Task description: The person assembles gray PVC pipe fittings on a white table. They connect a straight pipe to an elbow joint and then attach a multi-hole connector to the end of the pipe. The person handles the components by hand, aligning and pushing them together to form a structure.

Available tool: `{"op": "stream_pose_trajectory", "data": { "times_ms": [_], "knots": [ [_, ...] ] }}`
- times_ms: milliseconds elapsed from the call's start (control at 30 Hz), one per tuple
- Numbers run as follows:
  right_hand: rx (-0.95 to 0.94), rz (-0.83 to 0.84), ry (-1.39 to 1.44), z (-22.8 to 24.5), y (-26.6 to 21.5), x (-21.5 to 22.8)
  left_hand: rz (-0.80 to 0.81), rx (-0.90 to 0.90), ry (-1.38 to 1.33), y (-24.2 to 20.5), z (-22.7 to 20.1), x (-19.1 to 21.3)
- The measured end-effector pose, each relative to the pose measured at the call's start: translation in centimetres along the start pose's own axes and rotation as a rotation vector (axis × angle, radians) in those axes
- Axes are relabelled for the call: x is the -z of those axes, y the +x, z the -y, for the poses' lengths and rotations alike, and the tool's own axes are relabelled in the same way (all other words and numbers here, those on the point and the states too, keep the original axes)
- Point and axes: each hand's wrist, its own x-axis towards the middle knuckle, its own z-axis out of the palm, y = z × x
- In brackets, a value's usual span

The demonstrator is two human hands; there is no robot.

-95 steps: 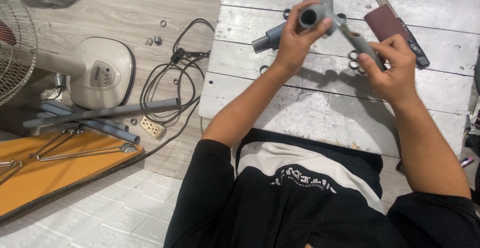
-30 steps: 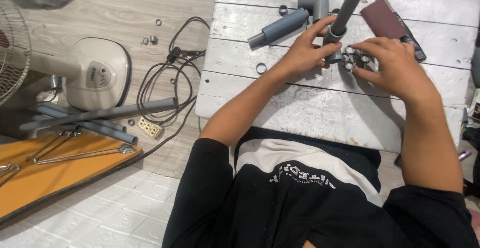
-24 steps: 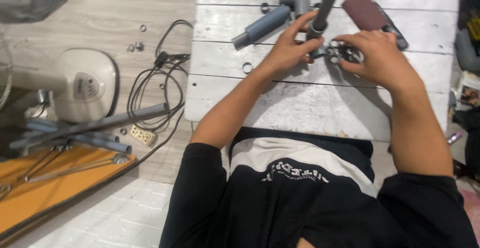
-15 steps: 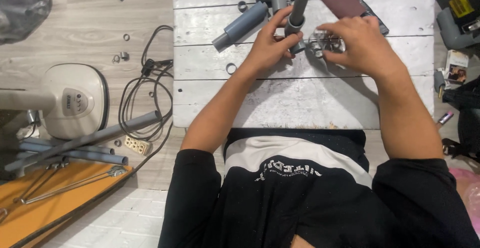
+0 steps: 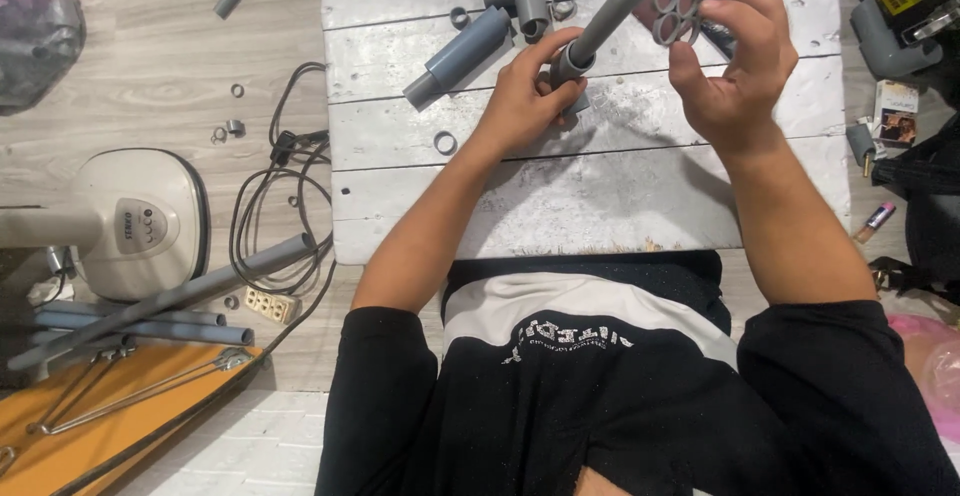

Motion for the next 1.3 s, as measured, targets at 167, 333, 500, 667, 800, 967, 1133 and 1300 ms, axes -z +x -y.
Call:
{"op": "stream_pose_trajectory", "data": {
  "times_ms": [167, 333, 500, 667, 800, 967, 1133, 1300],
  "knots": [
    [0.000, -0.012, 0.042, 0.1, -0.1, -0.2, 0.003, -0.004, 0.023, 0.1, 0.5, -0.1],
    [0.008, 0.001, 0.040, -0.1, -0.3, -0.1, -0.019, -0.064, 0.170, 0.4, 1.5, -0.2],
    [0.009, 0.015, 0.059, -0.2, -0.6, -0.1, -0.007, -0.031, 0.056, 0.3, 1.1, -0.1],
    [-0.011, 0.021, 0.086, -0.2, -0.8, -0.1, 0.020, 0.030, -0.051, 0.2, 0.9, -0.1],
    [-0.003, 0.066, 0.025, 0.0, -0.4, -0.1, 0.006, 0.025, -0.154, 0.2, 0.7, -0.1],
    [-0.195, 0.318, -0.092, -0.4, 0.0, 0.2, -0.089, 0.062, -0.198, -0.3, -1.4, 0.1],
    [-0.509, 1.036, -0.372, -1.9, -2.0, -1.2, -0.239, 0.074, -0.279, 0.0, -0.9, 0.5],
    [-0.446, 0.986, -0.418, -2.2, -2.9, -1.1, -0.272, 0.104, -0.251, -0.4, -2.1, 1.0]
  ]
}}
